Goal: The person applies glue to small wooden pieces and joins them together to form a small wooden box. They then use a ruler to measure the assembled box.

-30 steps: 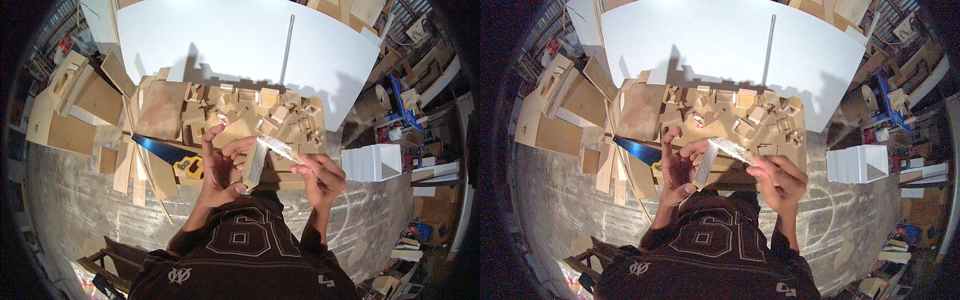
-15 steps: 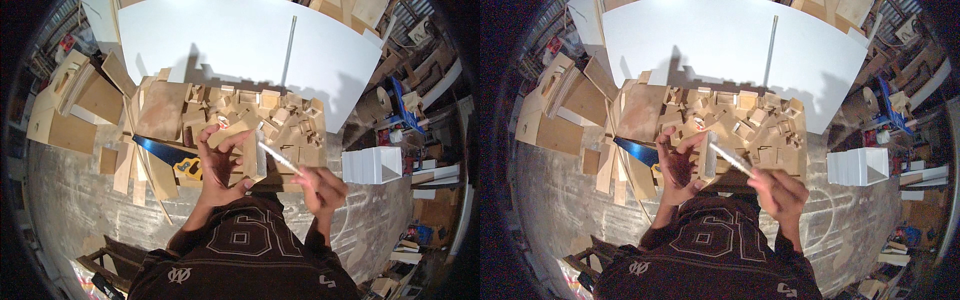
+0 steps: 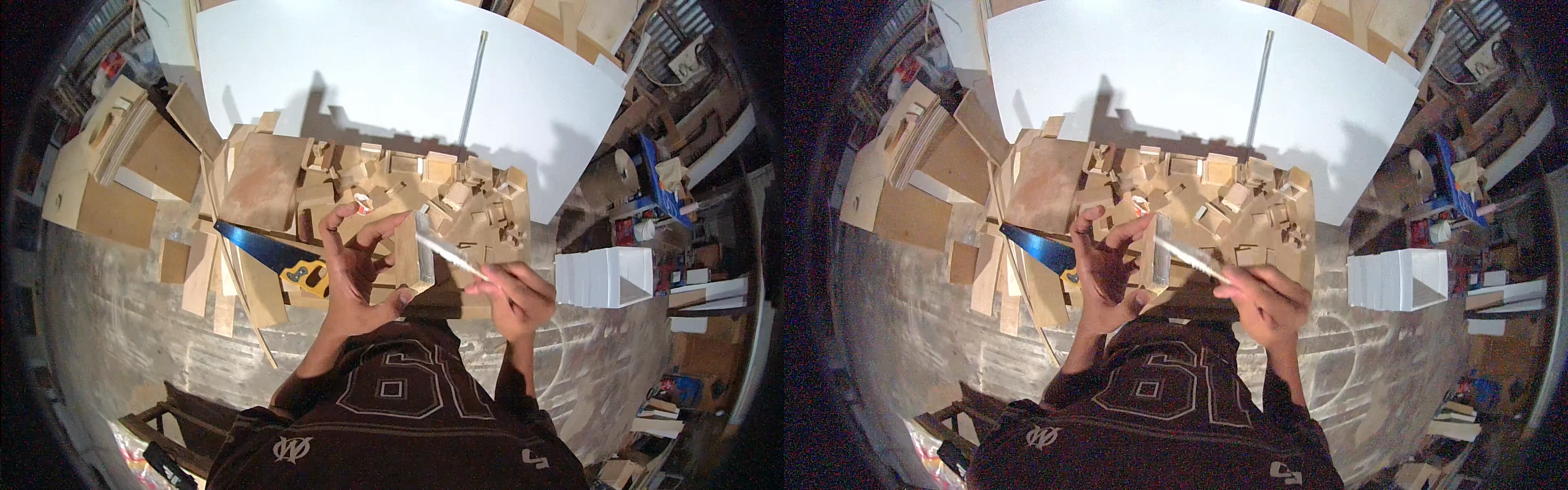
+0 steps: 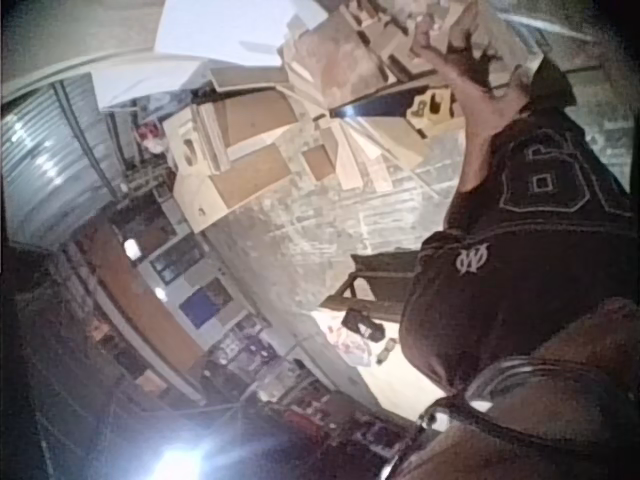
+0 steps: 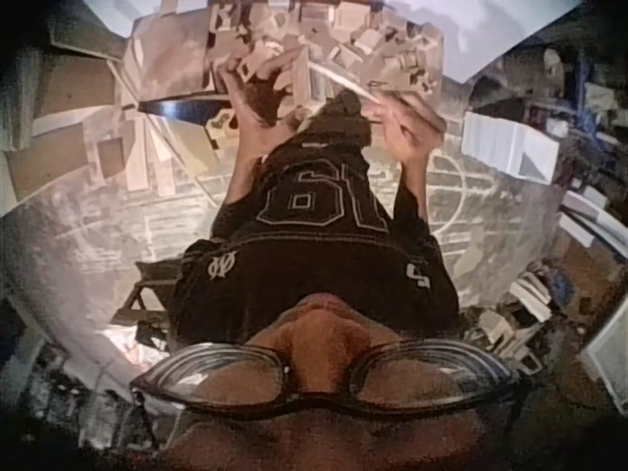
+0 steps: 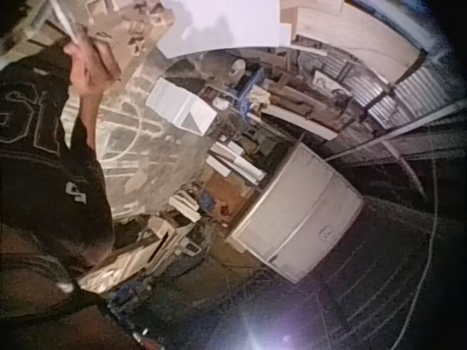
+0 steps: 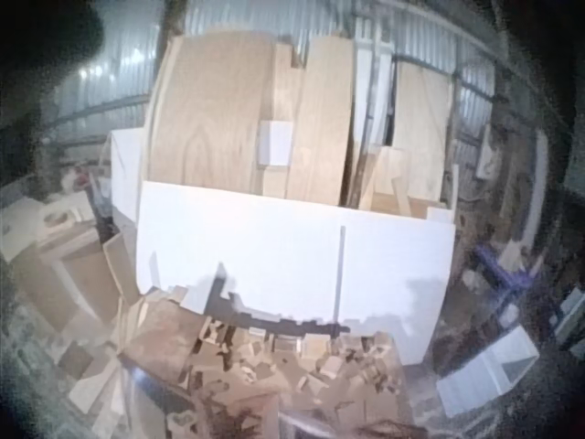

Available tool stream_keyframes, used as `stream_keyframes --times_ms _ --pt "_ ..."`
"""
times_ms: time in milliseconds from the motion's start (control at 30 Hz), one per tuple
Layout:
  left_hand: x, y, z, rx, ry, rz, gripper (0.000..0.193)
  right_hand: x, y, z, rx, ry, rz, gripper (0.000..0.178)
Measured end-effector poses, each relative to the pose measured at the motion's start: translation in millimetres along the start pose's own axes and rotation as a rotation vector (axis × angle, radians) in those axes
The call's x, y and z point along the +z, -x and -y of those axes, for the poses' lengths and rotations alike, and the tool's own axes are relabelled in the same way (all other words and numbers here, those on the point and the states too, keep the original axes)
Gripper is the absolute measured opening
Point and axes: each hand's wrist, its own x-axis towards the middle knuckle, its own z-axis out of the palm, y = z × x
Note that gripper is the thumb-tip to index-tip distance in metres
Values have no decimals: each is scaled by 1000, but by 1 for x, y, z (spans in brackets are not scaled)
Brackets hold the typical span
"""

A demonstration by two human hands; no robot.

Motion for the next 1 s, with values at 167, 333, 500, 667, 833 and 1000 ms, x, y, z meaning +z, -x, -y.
stream_keyframes --times_ms 167,333,500,667,833,1000 --pt "4 -1 1 -37 105 -14 102 -6 -3 0 121 -143 -25 23" --pt "7 -3 -3 -53 154 -9 100 1 -14 -12 31 -87 14 28" --pt "5 -2 2 -46 111 -46 111 -11 -12 -7 63 -276 16 29" --pt "8 -2 -2 -40 140 -20 112 -2 -22 -8 195 -39 52 32" --pt "7 -2 -1 -26 147 -56 111 -10 -13 11 -6 -99 43 36" --pt "8 0 0 -14 143 -58 110 -11 -18 14 14 -112 -19 19"
